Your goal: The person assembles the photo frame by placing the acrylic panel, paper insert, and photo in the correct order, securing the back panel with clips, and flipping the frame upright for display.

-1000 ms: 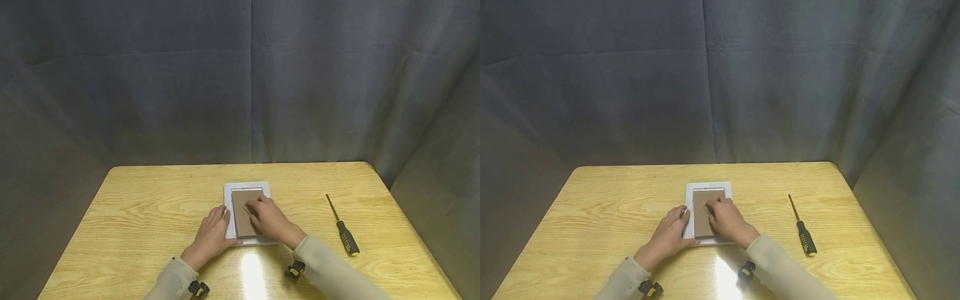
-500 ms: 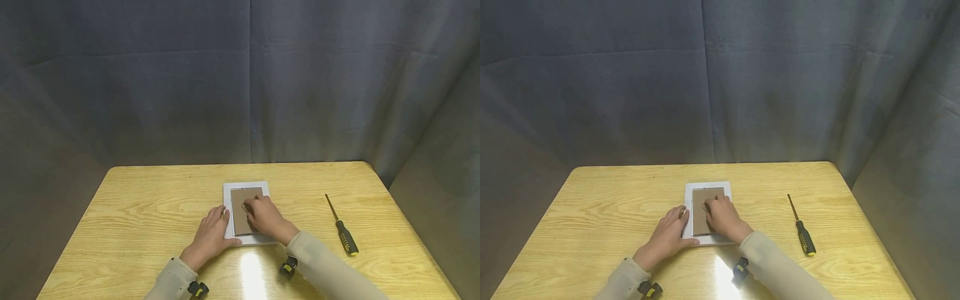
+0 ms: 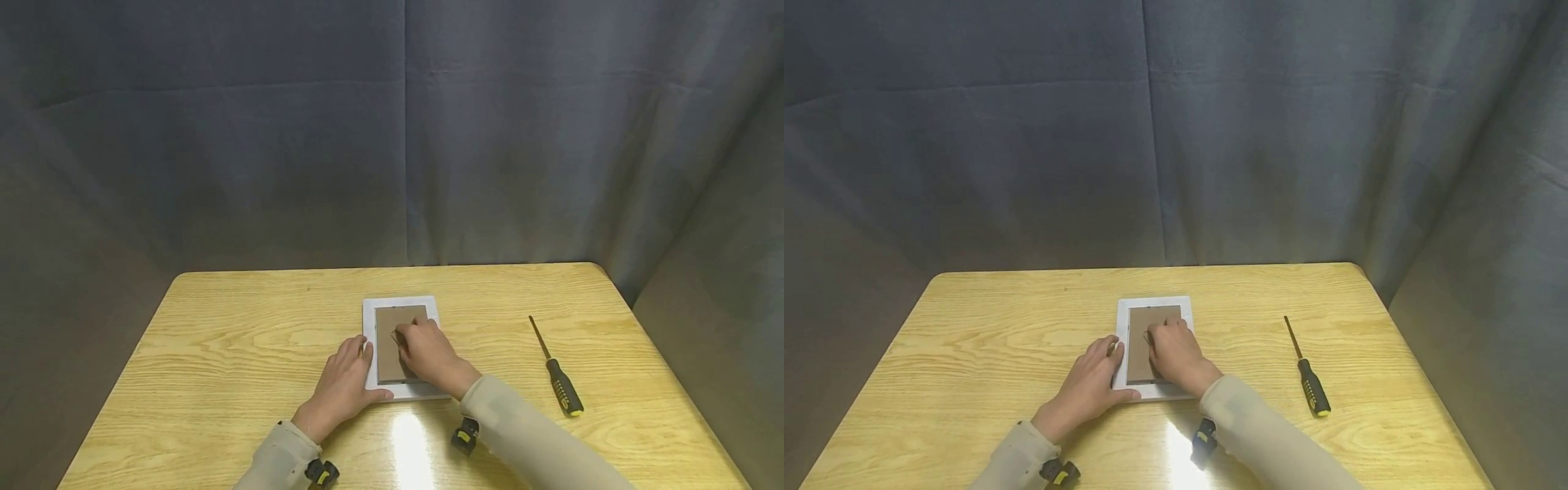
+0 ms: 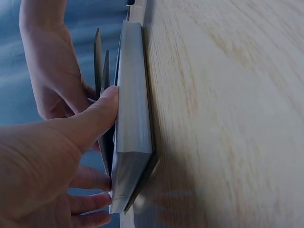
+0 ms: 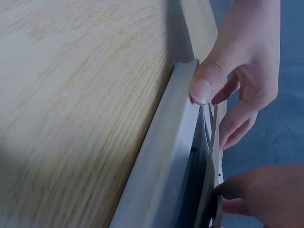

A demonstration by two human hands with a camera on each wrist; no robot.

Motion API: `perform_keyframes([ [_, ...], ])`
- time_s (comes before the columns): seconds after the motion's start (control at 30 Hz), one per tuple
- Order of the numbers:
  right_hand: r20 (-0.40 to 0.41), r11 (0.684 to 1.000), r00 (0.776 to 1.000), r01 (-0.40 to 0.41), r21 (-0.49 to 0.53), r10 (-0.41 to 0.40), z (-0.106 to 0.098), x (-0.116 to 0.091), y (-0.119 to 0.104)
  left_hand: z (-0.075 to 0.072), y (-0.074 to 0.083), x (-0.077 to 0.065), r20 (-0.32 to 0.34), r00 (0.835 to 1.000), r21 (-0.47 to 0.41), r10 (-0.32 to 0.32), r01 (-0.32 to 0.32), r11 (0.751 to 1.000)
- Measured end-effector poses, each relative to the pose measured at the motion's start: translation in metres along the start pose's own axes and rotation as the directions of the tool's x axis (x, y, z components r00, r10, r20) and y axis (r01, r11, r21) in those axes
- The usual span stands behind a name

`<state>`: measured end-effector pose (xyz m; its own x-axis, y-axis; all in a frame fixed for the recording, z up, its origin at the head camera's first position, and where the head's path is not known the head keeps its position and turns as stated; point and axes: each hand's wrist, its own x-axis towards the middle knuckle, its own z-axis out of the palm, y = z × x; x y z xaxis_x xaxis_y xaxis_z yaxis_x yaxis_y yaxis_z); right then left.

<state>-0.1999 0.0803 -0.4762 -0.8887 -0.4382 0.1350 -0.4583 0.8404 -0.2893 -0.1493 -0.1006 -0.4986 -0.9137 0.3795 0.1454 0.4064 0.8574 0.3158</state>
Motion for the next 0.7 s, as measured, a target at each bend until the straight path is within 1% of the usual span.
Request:
perform_keyframes([
  [0.2, -0.001, 1.0, 1.0, 0.014, -0.017, -0.014, -0.0017, -0.0012, -0.0014, -0.0005, 0.0013, -0.0003, 0.002, 1.0, -0.001, 0.002, -0.002, 1.0],
  [0.33, 0.016, 1.0, 1.0, 0.009, -0.027, -0.009, -0.0025, -0.0005, -0.0021, -0.0004, 0.0008, 0.0002, 0.005, 1.0, 0.005, 0.003, -0.003, 1.0],
  [0.47, 0.032, 1.0, 0.999, 0.004, -0.012, -0.003, -0.0046, -0.0002, -0.0039, -0.0002, 0.0011, 0.0004, 0.014, 1.0, 0.013, -0.004, 0.004, 1.0],
  [0.6, 0.036, 1.0, 0.999, -0.009, 0.009, 0.009, -0.0067, -0.0003, -0.0065, -0.0003, 0.0016, 0.0008, 0.02, 1.0, 0.019, -0.009, 0.008, 1.0],
  [0.7, 0.034, 1.0, 0.999, -0.014, 0.006, 0.014, -0.0058, 0.0, -0.0064, -0.001, 0.0024, 0.0008, 0.02, 1.0, 0.023, -0.009, 0.008, 1.0],
])
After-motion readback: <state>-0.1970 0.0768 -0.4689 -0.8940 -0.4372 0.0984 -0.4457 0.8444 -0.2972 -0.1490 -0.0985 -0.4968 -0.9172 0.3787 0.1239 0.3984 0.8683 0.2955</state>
